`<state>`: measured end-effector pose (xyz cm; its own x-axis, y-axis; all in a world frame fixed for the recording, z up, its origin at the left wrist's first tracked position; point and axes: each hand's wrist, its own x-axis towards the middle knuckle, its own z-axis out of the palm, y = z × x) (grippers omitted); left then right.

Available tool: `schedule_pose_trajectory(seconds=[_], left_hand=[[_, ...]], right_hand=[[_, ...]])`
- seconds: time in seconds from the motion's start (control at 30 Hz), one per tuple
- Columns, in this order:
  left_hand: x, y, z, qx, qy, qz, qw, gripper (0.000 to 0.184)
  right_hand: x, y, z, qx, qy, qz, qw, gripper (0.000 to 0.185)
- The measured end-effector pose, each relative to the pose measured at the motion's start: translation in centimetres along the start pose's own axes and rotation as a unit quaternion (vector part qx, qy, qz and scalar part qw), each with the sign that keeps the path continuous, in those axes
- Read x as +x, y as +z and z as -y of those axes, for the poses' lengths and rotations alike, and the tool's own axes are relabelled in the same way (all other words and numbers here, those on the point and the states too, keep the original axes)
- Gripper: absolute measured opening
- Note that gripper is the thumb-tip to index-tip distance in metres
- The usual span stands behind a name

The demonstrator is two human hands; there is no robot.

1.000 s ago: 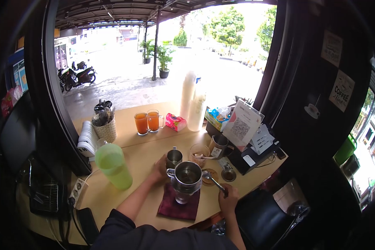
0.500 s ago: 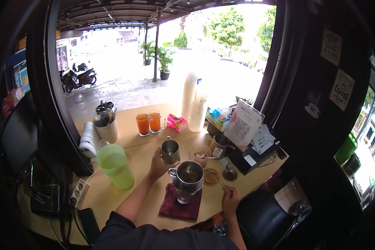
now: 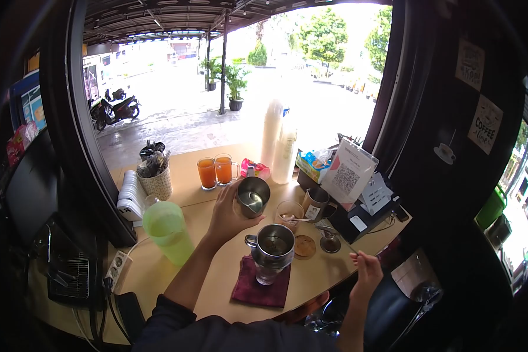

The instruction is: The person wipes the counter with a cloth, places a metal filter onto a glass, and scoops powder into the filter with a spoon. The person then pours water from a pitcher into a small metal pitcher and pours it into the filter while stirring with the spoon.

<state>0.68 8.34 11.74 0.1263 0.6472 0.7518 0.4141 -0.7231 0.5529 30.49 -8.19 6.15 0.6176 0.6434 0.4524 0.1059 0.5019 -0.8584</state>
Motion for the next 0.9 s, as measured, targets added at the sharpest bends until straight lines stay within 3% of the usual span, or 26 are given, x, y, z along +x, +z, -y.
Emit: schedule_pose_trajectory(seconds=[0.13,0.43,0.5,0.9], left_hand=[[0.3,-0.4,-0.9,0.038,0.042,-0.001,0.998,0.080],[0.3,0.0,-1.2,0.056,0.049,-0.011,0.997,0.081],[0.4,-0.2,-1.4,0.084,0.054,-0.015,0.995,0.082],[0.2,0.0,-2.0,0.096,0.055,-0.015,0.994,0.080]], right_hand=[[1.3,0.7,3.7,0.015,-0.046,0.001,0.999,0.009],[1.5,4.7,6.9,0.010,-0.150,0.141,0.979,0.008],[1.8,5.7,7.7,-0.130,-0.295,0.199,0.925,0.012],[1.4,8.2,8.2,-0.153,-0.275,0.245,0.917,0.022]])
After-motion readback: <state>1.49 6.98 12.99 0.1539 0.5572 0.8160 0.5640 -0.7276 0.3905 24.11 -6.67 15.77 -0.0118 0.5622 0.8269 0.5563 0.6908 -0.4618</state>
